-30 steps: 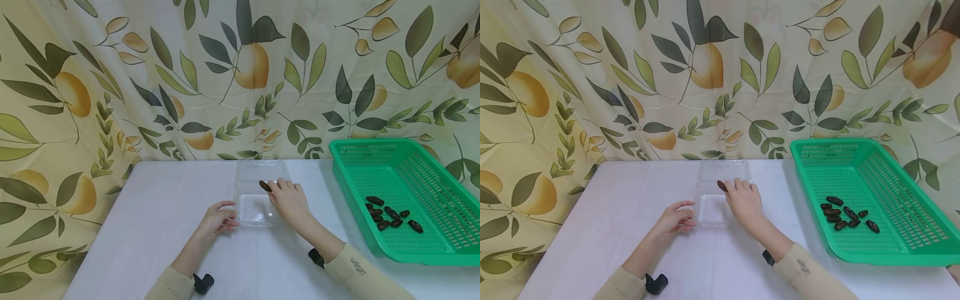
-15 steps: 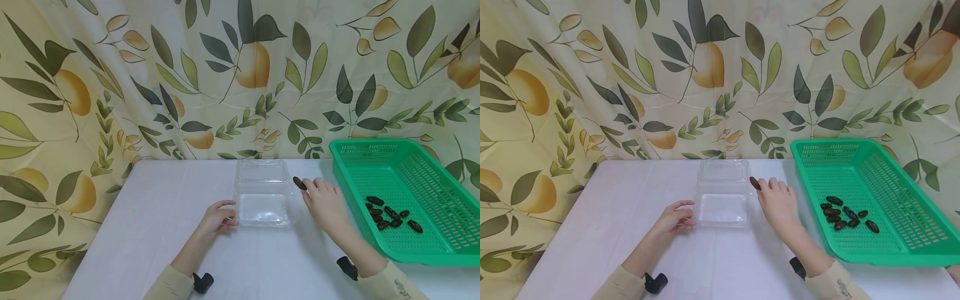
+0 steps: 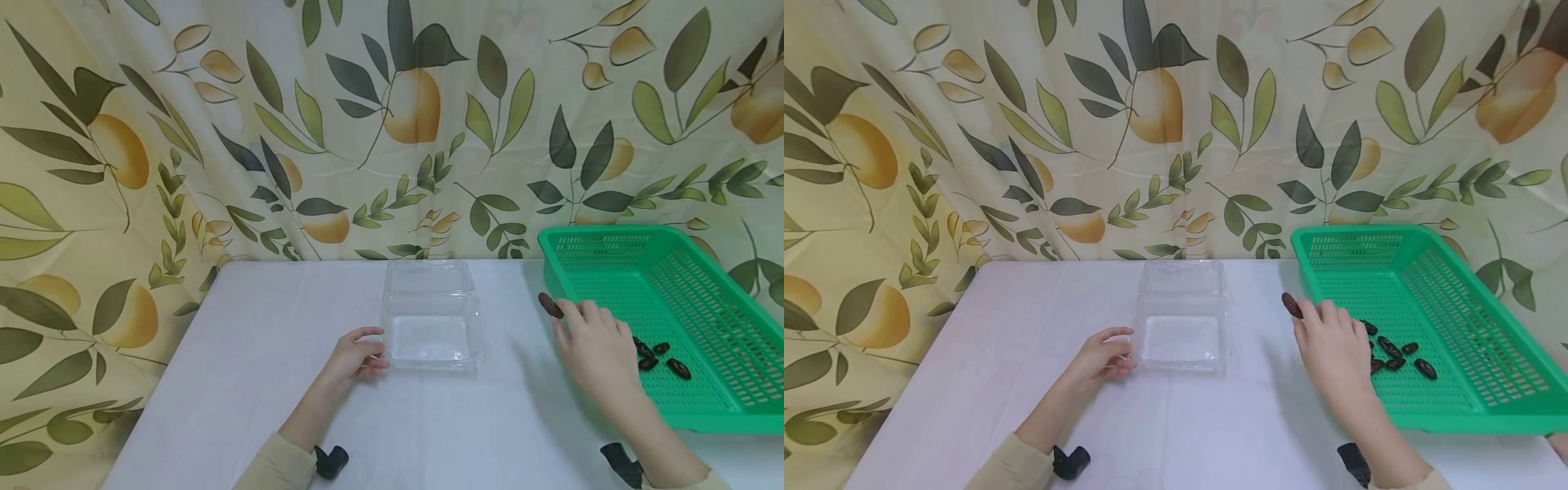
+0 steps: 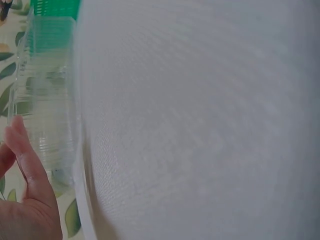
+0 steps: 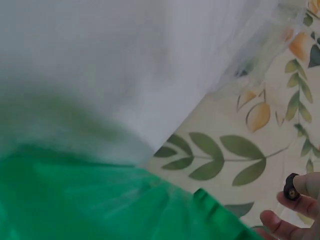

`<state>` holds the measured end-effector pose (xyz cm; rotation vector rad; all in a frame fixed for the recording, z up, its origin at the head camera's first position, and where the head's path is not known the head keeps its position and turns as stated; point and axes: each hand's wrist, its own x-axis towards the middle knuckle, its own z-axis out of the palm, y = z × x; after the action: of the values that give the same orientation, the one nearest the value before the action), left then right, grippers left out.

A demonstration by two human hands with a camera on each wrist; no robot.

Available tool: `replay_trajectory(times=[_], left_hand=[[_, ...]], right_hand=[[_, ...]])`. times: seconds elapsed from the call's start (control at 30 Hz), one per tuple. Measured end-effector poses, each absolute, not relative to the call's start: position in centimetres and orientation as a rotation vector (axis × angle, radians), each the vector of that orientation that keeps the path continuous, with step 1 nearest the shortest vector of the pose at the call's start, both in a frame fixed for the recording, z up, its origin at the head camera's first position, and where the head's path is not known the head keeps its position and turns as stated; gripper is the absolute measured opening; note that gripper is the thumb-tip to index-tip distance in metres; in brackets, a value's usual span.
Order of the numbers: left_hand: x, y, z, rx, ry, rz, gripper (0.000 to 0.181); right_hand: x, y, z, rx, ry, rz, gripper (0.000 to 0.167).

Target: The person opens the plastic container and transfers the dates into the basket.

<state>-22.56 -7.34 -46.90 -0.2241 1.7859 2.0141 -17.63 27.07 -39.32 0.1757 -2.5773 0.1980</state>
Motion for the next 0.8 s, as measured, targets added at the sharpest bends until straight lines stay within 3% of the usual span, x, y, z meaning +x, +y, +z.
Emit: replay_trajectory(times=[0.6, 0.8], left_hand=[[-22.4, -7.3, -46.5, -0.232, 1.801, 2.005, 0.043], [-22.6, -7.2, -47.1, -0.247, 1.812, 2.009, 0.042]], right_hand=[[-15.3, 34.5, -40.1, 0.064, -2.705, 0.134, 0.028], [-15.0, 37.0, -40.4, -0.089, -2.806, 0.131, 0.030]])
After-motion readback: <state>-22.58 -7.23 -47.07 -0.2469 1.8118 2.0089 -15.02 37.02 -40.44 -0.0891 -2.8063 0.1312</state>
